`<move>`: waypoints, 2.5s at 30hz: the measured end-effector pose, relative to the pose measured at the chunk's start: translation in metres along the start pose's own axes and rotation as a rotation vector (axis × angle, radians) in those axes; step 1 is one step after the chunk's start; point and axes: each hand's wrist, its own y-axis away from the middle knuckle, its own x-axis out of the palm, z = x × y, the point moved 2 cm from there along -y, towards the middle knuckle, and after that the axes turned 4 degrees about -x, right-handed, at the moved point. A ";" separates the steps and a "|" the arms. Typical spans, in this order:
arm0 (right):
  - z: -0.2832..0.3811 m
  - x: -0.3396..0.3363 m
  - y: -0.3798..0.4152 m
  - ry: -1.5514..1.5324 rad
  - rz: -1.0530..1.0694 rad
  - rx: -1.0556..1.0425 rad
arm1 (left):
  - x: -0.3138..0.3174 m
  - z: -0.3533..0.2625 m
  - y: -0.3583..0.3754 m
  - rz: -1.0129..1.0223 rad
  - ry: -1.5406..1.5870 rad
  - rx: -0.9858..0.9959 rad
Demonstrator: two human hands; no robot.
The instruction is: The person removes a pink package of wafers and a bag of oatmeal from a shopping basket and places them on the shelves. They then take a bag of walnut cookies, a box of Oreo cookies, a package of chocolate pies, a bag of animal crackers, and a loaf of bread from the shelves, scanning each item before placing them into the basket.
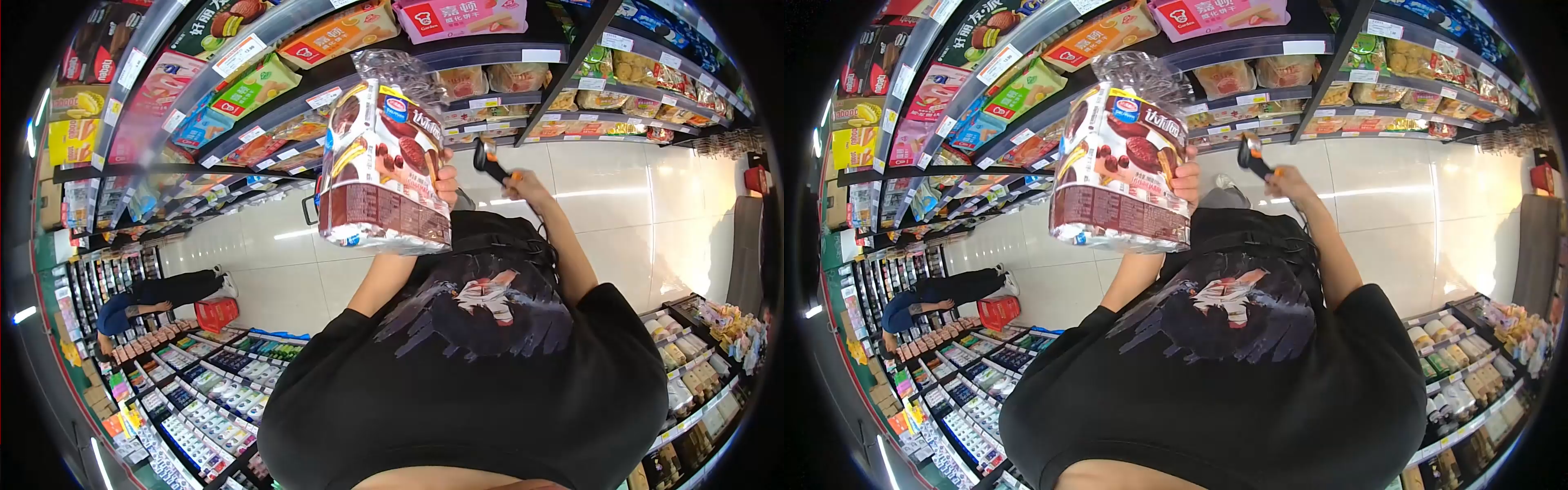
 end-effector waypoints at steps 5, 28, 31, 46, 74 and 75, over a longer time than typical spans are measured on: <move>0.128 -0.011 0.051 -0.185 -0.311 -0.635 | -0.007 -0.025 0.011 0.211 -0.178 -0.064; 0.205 0.009 0.138 -0.289 0.109 -0.549 | 0.039 -0.013 0.007 0.467 0.071 0.319; 0.215 0.015 0.161 -0.158 0.137 -0.530 | 0.049 -0.019 0.001 0.610 0.069 0.219; 0.189 0.053 0.222 -0.787 0.774 -0.416 | 0.141 -0.020 -0.024 0.864 -0.149 0.095; 0.129 0.090 0.099 0.275 0.143 -0.219 | 0.035 -0.077 0.142 0.117 -0.642 0.616; 0.109 0.083 0.080 0.402 0.131 -0.151 | 0.019 -0.079 0.161 -0.072 -0.675 0.825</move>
